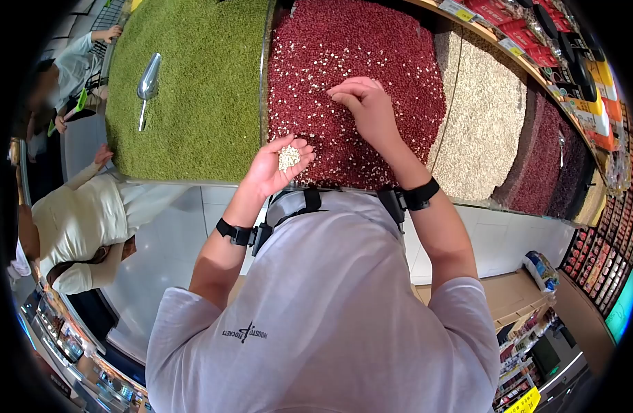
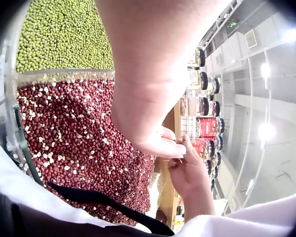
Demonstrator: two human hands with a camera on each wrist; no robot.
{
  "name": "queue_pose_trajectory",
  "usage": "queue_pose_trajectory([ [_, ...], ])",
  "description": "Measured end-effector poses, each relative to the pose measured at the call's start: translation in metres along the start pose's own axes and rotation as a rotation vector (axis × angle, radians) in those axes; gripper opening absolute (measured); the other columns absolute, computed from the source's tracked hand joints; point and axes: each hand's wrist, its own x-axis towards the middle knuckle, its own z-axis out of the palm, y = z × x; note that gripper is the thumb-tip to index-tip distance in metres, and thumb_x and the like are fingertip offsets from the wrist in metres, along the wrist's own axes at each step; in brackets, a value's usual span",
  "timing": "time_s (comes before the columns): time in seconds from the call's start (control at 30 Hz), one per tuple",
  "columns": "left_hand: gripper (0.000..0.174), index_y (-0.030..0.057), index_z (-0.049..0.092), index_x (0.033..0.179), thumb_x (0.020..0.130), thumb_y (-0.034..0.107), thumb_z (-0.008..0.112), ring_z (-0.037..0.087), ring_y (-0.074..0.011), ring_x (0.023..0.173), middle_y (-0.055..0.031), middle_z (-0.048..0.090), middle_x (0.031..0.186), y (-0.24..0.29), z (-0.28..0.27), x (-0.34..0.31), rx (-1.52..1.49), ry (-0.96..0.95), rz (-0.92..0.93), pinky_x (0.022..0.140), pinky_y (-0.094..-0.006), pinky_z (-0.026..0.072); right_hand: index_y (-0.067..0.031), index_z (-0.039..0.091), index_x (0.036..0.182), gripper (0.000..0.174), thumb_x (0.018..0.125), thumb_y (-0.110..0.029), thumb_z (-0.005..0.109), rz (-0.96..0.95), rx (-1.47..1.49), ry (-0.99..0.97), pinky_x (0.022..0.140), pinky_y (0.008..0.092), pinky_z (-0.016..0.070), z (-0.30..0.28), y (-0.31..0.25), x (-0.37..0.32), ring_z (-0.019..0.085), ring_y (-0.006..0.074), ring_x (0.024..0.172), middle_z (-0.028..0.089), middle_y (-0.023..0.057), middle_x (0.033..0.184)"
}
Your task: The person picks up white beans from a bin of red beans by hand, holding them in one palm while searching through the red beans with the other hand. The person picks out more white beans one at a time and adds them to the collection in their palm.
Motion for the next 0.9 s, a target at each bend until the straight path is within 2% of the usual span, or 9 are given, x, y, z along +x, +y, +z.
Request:
queue_pose_trajectory([
  [0.1,0.034,-0.0098,0.056,0.102,0.099,0.022,0.045,0.064,-0.0387,0.097,-0.025,0.063,0.102,-0.001,0.0,0.005,-0.027,-0.013,-0.009,0.088,-0.0421,0.0568,-0.0033,0.073,0.094,0.013,0.087,-0.009,0.063,-0.103,-0.109,0.005,0.088,0.0271,0.0468,0.006,-0.007,-0.005,0.062,0.0147,0.099,0.069,0.0056,0.1],
  [0.17,0.034,-0.0103,0.055,0.102,0.099,0.022,0.045,0.063,-0.0394,0.098,-0.0254,0.062,0.103,-0.002,0.006,0.004,-0.04,0.005,-0.007,0.088,-0.0416,0.0571,-0.0053,0.074,0.093,0.014,0.086,-0.014,0.066,0.05,0.128,-0.079,0.086,0.0318,0.0484,0.013,-0.01,-0.012,0.063,0.0182,0.093,0.07,0.0074,0.096],
  [0.27,0.034,-0.0101,0.054,0.103,0.1,0.022,0.042,0.064,-0.0369,0.099,-0.0238,0.062,0.103,-0.002,0.01,0.006,0.002,0.028,-0.004,0.089,-0.0416,0.0569,-0.0093,0.073,0.091,0.012,0.081,-0.015,0.068,-0.3,-0.136,-0.208,0.084,0.0333,0.0473,0.026,-0.02,-0.027,0.06,0.0208,0.09,0.068,0.0047,0.091],
  [0.3,0.034,-0.0097,0.053,0.105,0.1,0.021,0.041,0.064,-0.0354,0.098,-0.0231,0.062,0.103,-0.002,0.006,0.01,-0.073,-0.102,-0.009,0.089,-0.0417,0.0567,-0.0102,0.073,0.09,0.012,0.079,-0.016,0.069,-0.433,-0.243,-0.262,0.083,0.0339,0.0464,0.03,-0.023,-0.03,0.059,0.0219,0.089,0.067,0.004,0.09],
  [0.33,0.033,-0.0092,0.053,0.106,0.1,0.021,0.04,0.065,-0.0338,0.098,-0.0224,0.062,0.102,-0.002,0.001,0.013,-0.148,-0.232,-0.014,0.089,-0.0418,0.0566,-0.0102,0.073,0.09,0.012,0.079,-0.016,0.069,-0.431,-0.244,-0.265,0.083,0.0339,0.0464,0.03,-0.023,-0.03,0.059,0.0219,0.089,0.067,0.004,0.09],
  [0.43,0.033,-0.0084,0.052,0.108,0.1,0.021,0.039,0.065,-0.0312,0.097,-0.0215,0.063,0.102,0.001,0.009,0.011,-0.065,-0.159,0.013,0.09,-0.0423,0.0564,-0.0112,0.071,0.091,0.016,0.076,-0.018,0.072,-0.493,-0.315,-0.254,0.083,0.0355,0.0455,0.034,-0.025,-0.029,0.059,0.024,0.088,0.066,0.0045,0.09],
  [0.5,0.03,-0.0053,0.055,0.109,0.098,0.021,0.044,0.066,-0.0322,0.096,-0.0201,0.064,0.1,0.001,0.012,0.006,0.0,-0.055,0.03,0.082,-0.0382,0.0598,-0.0103,0.072,0.092,0.015,0.079,-0.016,0.071,-0.403,-0.336,-0.06,0.081,0.0379,0.0485,0.027,-0.011,-0.022,0.06,0.0266,0.089,0.067,0.0071,0.092],
  [0.6,0.026,-0.0038,0.059,0.092,0.096,0.02,0.05,0.066,-0.0341,0.095,-0.021,0.064,0.099,0.004,0.004,0.005,-0.073,-0.001,-0.017,0.083,-0.04,0.0594,-0.0087,0.071,0.091,0.012,0.081,-0.016,0.069,-0.325,-0.524,-0.033,0.079,0.038,0.0493,0.013,0.025,-0.006,0.06,0.0282,0.087,0.065,0.0088,0.088],
  [0.9,0.031,-0.0088,0.057,0.1,0.096,0.021,0.05,0.063,-0.0385,0.102,-0.0254,0.063,0.103,0.006,-0.026,0.002,-0.139,-0.024,-0.022,0.089,-0.0418,0.0564,-0.0094,0.071,0.087,0.011,0.08,-0.017,0.068,-0.298,-0.72,-0.058,0.079,0.0364,0.0503,0.029,0.053,0.003,0.061,0.0261,0.086,0.062,0.0066,0.083],
])
